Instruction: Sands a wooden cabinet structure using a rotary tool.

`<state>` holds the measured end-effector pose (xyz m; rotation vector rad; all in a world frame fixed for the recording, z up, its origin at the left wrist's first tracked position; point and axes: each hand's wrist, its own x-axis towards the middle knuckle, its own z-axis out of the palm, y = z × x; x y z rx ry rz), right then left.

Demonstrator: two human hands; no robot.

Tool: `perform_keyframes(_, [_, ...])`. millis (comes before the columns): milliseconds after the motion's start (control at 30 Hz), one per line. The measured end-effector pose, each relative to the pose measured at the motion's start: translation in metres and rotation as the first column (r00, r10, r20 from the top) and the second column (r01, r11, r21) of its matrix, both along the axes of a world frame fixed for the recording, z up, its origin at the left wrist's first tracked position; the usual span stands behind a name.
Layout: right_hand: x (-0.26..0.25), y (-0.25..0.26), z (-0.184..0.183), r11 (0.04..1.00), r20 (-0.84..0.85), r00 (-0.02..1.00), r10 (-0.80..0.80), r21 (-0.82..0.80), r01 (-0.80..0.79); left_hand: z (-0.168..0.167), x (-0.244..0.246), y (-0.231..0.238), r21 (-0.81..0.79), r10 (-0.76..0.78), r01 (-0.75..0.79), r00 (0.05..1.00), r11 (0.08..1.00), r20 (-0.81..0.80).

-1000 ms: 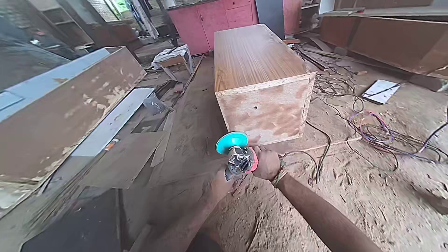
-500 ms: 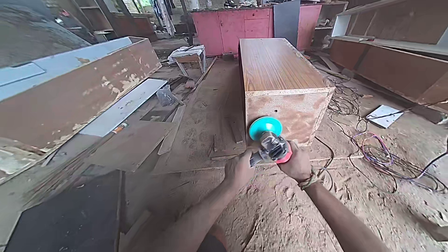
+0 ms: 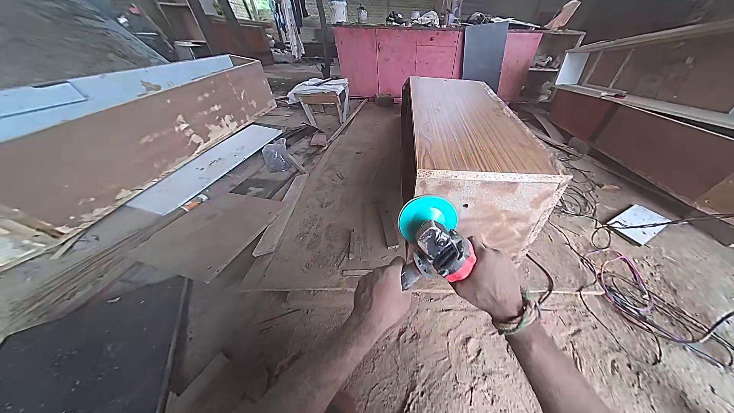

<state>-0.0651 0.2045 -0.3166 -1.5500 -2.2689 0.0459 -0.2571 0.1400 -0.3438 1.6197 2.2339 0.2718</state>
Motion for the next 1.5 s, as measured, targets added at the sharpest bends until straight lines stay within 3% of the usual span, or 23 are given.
perform_keyframes(167, [0.005,-0.006,-0.036,0.985,0.107,0.994,-0.005,-0.170,0.023,-0.055,0.007,-0.005,-0.058,-0.021,0.024,0.998,0.998,0.065])
perform_keyframes(367, [-0.005,-0.009,-0.086,0.957,0.178,0.977,0.122,-0.282,-0.068,-0.133,-0.003,-0.014,-0.089,0.015,-0.001,0.989,0.996,0.150])
perform_keyframes(467, [-0.001,-0.009,-0.106,0.946,0.189,0.972,0.139,-0.316,-0.074,-0.150,0.001,-0.018,-0.127,0.001,0.019,0.989,0.992,0.151])
perform_keyframes(533, [0.005,-0.012,-0.108,0.938,0.196,0.973,0.124,-0.343,-0.051,-0.151,0.007,-0.021,-0.136,-0.016,0.036,0.989,0.990,0.146])
perform_keyframes(600, [0.009,-0.010,-0.097,0.961,0.162,0.983,0.091,-0.274,-0.044,-0.131,0.010,-0.017,-0.099,-0.014,0.025,0.993,0.995,0.114])
perform_keyframes(767, [0.002,0.006,-0.024,0.997,-0.005,0.999,0.042,0.062,-0.042,-0.027,0.000,0.007,0.086,0.022,-0.024,1.000,0.996,0.022])
perform_keyframes(833, [-0.004,0.009,0.007,0.997,-0.045,0.999,0.025,0.077,-0.021,0.009,-0.007,0.010,0.114,0.021,-0.019,1.000,0.993,-0.015])
perform_keyframes(900, [-0.008,0.008,0.025,1.000,-0.014,1.000,0.014,0.018,-0.014,0.021,-0.009,0.008,0.106,0.021,-0.020,1.000,0.994,-0.007])
perform_keyframes(1000, [-0.010,0.003,0.017,0.993,0.097,0.994,0.047,-0.111,-0.036,-0.012,-0.008,0.003,0.073,0.027,-0.032,0.997,0.997,0.073])
perform_keyframes(1200, [0.000,-0.002,-0.060,0.954,0.223,0.967,0.123,-0.295,-0.054,-0.114,0.008,-0.007,-0.014,0.030,-0.028,0.989,1.000,0.145])
perform_keyframes(1333, [0.024,-0.008,-0.112,0.916,0.216,0.965,0.151,-0.398,-0.054,-0.164,0.023,-0.021,-0.083,-0.060,0.076,0.981,0.994,0.185])
perform_keyframes(1400, [0.039,-0.017,-0.123,0.898,0.181,0.980,0.085,-0.440,0.004,-0.162,0.028,-0.026,-0.116,-0.137,0.155,0.979,0.981,0.153])
perform_keyframes(1500, [0.067,-0.037,-0.114,0.925,0.095,0.995,-0.042,-0.373,0.075,-0.115,0.042,-0.032,-0.111,-0.227,0.235,0.970,0.966,0.083])
